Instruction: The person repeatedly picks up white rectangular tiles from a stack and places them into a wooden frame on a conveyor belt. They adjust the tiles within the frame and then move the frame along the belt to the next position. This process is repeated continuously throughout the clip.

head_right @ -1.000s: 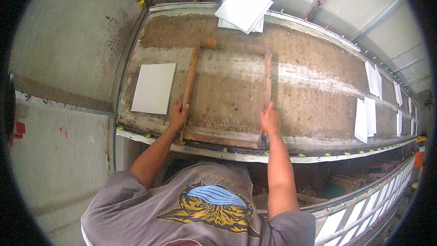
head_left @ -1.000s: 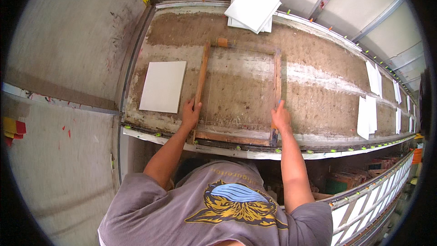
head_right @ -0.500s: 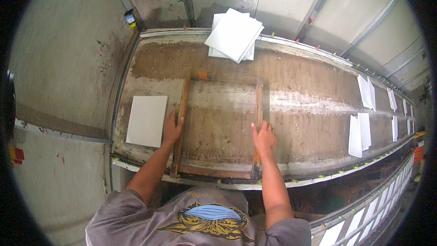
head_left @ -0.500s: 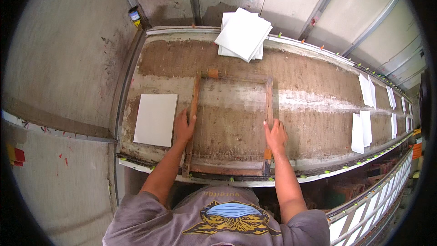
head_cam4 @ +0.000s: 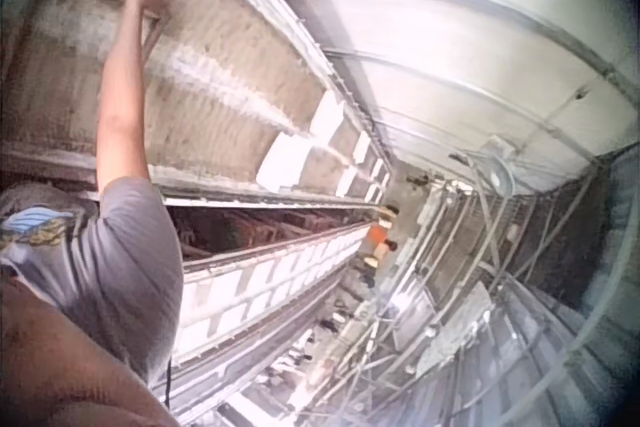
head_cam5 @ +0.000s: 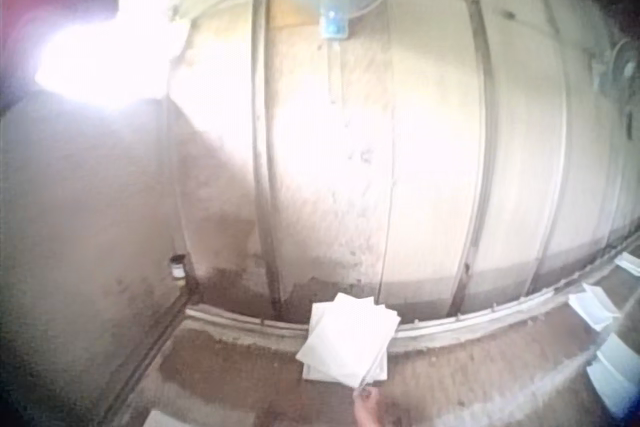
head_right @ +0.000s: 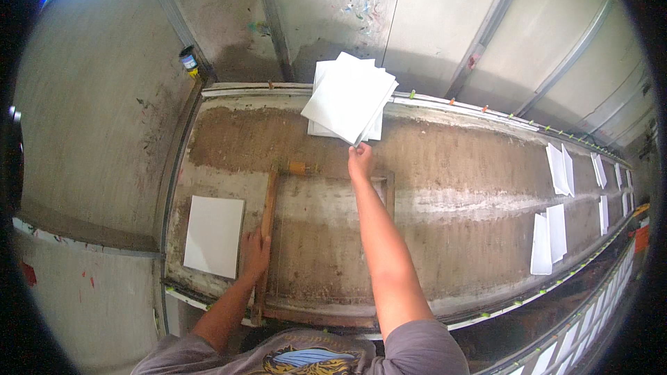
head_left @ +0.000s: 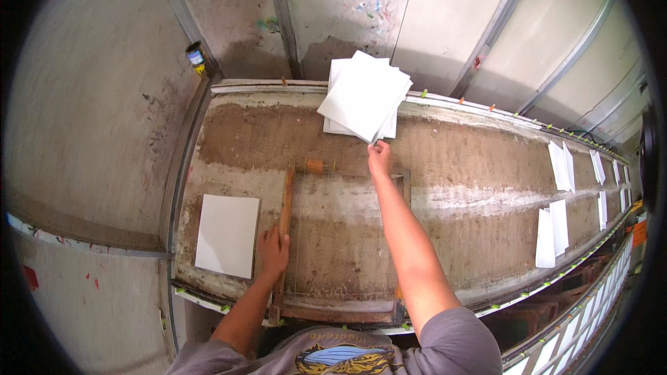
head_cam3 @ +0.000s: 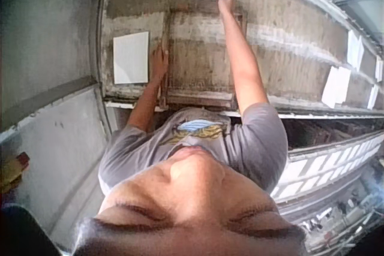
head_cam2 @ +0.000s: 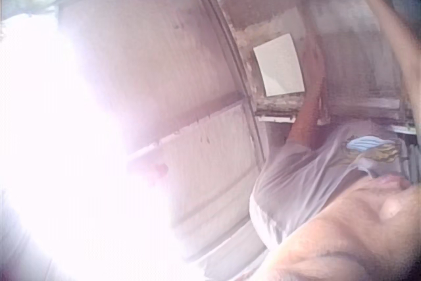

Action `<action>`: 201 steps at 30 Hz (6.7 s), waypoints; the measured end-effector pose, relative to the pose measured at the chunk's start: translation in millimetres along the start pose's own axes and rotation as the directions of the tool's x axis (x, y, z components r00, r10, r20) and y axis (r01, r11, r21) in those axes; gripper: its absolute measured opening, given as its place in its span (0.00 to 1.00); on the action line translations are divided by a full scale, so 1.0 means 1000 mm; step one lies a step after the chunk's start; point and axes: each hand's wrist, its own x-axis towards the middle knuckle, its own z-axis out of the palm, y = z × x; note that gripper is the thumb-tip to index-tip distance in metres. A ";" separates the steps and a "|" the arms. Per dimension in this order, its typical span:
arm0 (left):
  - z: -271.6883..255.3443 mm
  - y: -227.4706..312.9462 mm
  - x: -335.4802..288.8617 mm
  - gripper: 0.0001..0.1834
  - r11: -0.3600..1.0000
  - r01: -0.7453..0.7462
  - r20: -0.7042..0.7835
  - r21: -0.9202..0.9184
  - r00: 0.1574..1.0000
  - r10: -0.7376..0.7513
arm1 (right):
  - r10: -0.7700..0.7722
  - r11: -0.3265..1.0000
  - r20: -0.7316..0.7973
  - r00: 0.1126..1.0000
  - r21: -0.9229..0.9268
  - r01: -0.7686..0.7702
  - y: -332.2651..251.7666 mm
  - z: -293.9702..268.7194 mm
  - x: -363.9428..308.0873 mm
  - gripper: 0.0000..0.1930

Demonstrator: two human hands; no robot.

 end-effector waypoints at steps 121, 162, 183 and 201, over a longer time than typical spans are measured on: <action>0.021 0.042 -0.056 0.34 0.862 0.303 0.267 -0.406 0.942 -0.205 | -0.007 0.891 -0.023 1.000 -0.453 -0.004 0.075 -0.118 -0.323 0.18; 0.074 0.076 -0.025 0.39 0.901 -0.315 0.393 0.299 0.901 0.184 | -0.217 0.521 0.469 0.856 -0.686 0.507 0.052 -0.082 -0.271 0.40; 0.078 0.070 -0.027 0.39 0.875 -0.350 0.315 0.334 0.917 0.246 | -0.481 0.862 0.381 0.790 0.039 0.506 0.052 -0.093 -0.302 0.19; 0.077 0.071 -0.028 0.39 0.897 -0.329 0.257 0.295 0.931 0.257 | -0.358 0.934 0.305 0.882 0.108 0.342 0.040 -0.083 -0.226 0.23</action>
